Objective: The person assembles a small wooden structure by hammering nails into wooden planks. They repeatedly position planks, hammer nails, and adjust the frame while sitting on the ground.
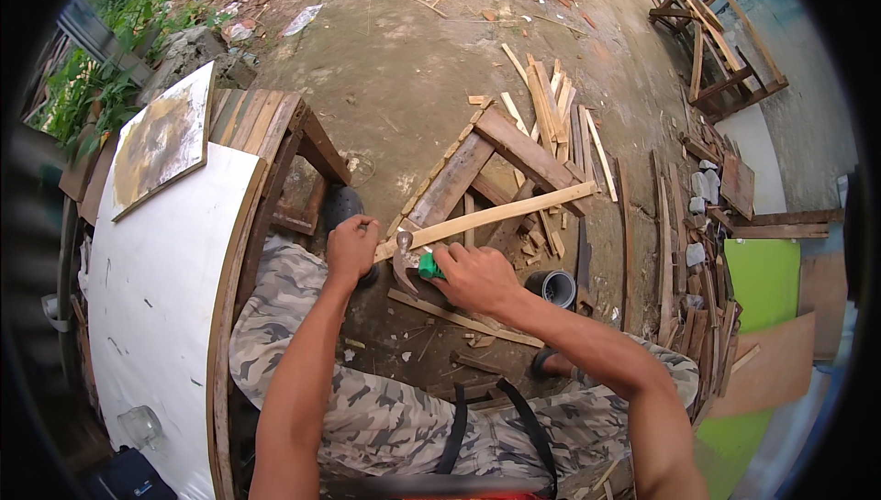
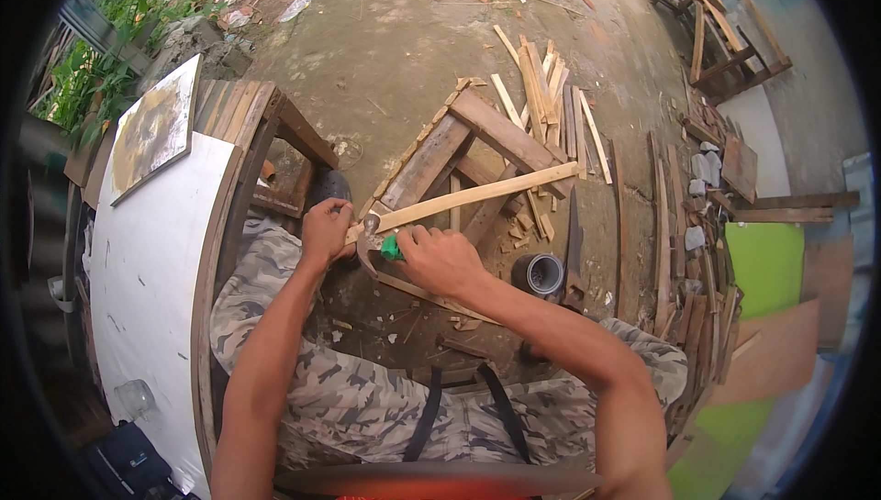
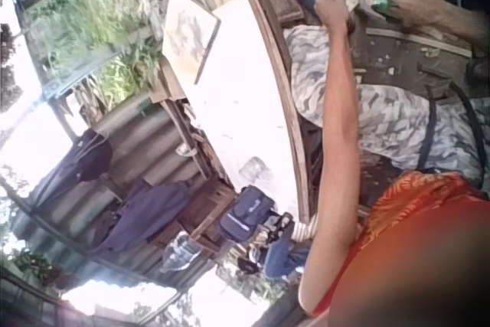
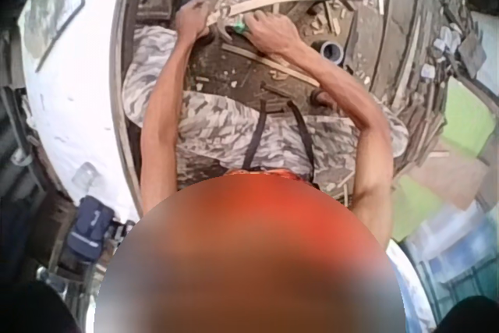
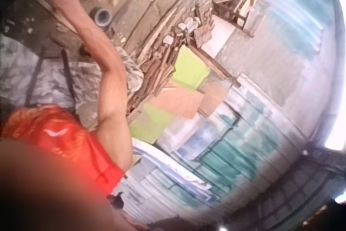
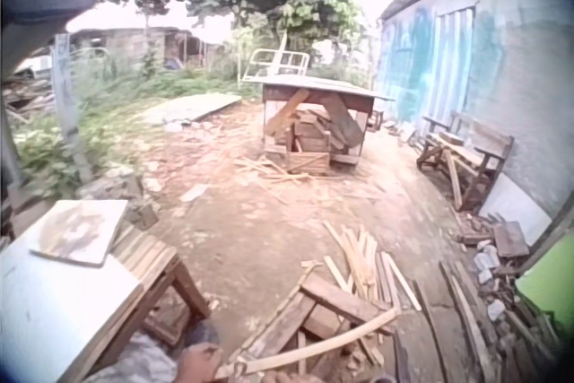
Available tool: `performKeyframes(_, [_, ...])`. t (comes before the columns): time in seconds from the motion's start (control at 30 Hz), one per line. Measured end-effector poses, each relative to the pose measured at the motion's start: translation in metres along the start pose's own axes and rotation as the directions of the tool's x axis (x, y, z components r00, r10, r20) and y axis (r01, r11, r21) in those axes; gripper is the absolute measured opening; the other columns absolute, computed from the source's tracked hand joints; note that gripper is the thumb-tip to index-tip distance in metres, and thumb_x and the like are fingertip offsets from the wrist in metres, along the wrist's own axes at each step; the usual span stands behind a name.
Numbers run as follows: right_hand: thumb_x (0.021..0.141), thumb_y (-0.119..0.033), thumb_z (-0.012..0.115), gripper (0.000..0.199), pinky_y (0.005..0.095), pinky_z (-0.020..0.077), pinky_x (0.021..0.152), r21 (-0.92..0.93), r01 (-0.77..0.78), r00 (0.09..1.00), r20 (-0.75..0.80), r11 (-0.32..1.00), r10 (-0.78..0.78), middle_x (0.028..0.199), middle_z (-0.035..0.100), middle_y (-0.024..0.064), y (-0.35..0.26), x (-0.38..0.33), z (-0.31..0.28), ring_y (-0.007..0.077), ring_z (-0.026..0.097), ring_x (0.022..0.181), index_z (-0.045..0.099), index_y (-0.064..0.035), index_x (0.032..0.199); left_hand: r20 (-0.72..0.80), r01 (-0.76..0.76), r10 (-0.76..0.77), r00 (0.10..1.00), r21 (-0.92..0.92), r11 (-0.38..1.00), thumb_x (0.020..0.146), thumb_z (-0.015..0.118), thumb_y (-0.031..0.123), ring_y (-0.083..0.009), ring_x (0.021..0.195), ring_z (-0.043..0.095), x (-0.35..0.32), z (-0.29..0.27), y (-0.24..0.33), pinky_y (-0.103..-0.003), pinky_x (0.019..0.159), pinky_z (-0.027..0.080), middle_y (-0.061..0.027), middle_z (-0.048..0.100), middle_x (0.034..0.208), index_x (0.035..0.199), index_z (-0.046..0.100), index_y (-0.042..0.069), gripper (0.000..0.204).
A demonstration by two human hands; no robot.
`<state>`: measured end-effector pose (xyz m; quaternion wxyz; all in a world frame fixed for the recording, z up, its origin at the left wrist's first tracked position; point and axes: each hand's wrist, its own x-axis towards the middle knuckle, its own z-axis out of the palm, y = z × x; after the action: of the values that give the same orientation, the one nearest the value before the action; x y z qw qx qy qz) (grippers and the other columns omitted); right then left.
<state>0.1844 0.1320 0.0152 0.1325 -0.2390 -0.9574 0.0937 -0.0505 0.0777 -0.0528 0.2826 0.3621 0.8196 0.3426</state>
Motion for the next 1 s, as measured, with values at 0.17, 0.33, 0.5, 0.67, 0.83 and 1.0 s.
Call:
performKeyframes(0.17, [0.08, -0.025, 0.071, 0.028, 0.0399, 0.0539, 0.053, 0.092, 0.379, 0.925, -0.053, 0.921, -0.375, 0.077, 0.061, 0.0078, 0.0, -0.005, 0.001, 0.0269, 0.069, 0.067, 0.058, -0.0074, 0.097, 0.004, -0.031, 0.031, 1.0, -0.018, 0.999, 0.09, 0.065, 0.027, -0.0273, 0.071, 0.073, 0.002, 0.001, -0.002, -0.037, 0.069, 0.054, -0.0149, 0.072, 0.071, 0.099, 0.074, 0.002, 0.028])
performKeyframes(0.33, [0.088, -0.024, 0.07, 0.032, 0.0455, 0.0542, 0.056, 0.21, -0.159, 0.974, 0.191, 0.965, 0.119, 0.089, 0.069, 0.0171, 0.001, 0.01, -0.01, 0.035, 0.071, 0.074, 0.056, -0.0032, 0.106, -0.021, -0.049, 0.049, 0.999, -0.004, 0.999, 0.09, 0.066, 0.028, -0.0286, 0.071, 0.073, 0.005, 0.002, -0.005, -0.037, 0.068, 0.054, -0.015, 0.072, 0.071, 0.098, 0.074, 0.003, 0.027])
performKeyframes(0.5, [0.095, -0.022, 0.068, 0.027, 0.0367, 0.0495, 0.055, 0.697, -0.157, 0.918, -0.158, 0.7, 0.363, 0.082, 0.065, 0.0144, -0.024, -0.004, -0.044, 0.03, 0.063, 0.061, 0.059, -0.0006, 0.11, -0.045, -0.033, 0.033, 0.998, -0.012, 0.999, 0.089, 0.067, 0.027, -0.0274, 0.071, 0.073, 0.006, 0.005, -0.012, -0.037, 0.069, 0.055, -0.0149, 0.073, 0.074, 0.099, 0.075, 0.004, 0.027])
performKeyframes(0.67, [0.096, -0.02, 0.065, 0.023, 0.0406, 0.0496, 0.056, 0.509, -0.026, 0.835, -0.462, 0.86, 0.299, 0.072, 0.061, 0.0198, -0.042, 0.006, -0.017, 0.0395, 0.061, 0.059, 0.061, 0.0025, 0.102, -0.038, -0.047, 0.048, 0.998, 0.019, 0.999, 0.089, 0.066, 0.027, -0.0291, 0.078, 0.075, 0.007, 0.008, -0.017, -0.037, 0.072, 0.056, -0.017, 0.074, 0.079, 0.1, 0.075, 0.004, 0.027])
performKeyframes(0.83, [0.098, -0.029, 0.063, 0.034, 0.0497, 0.0493, 0.059, 0.44, -0.494, 0.847, 0.048, 0.75, 0.53, 0.065, 0.061, 0.0248, -0.031, 0.02, -0.025, 0.0472, 0.062, 0.065, 0.06, 0.0042, 0.095, -0.044, -0.058, 0.058, 0.997, -0.003, 0.998, 0.087, 0.066, 0.03, -0.0363, 0.086, 0.072, 0.009, 0.006, -0.016, -0.042, 0.08, 0.055, -0.0193, 0.073, 0.085, 0.1, 0.076, 0.008, 0.027])
performKeyframes(1.0, [0.096, -0.027, 0.068, 0.028, 0.0389, 0.0488, 0.056, 0.768, -0.199, 0.847, -0.179, 0.609, 0.501, 0.075, 0.063, 0.0169, -0.048, -0.001, -0.056, 0.0347, 0.062, 0.059, 0.065, 0.0007, 0.096, 0.014, -0.009, 0.009, 1.0, 0.011, 1.0, 0.087, 0.066, 0.03, -0.0382, 0.088, 0.071, 0.007, 0.006, -0.015, -0.044, 0.079, 0.054, -0.0201, 0.073, 0.086, 0.1, 0.076, 0.009, 0.027])
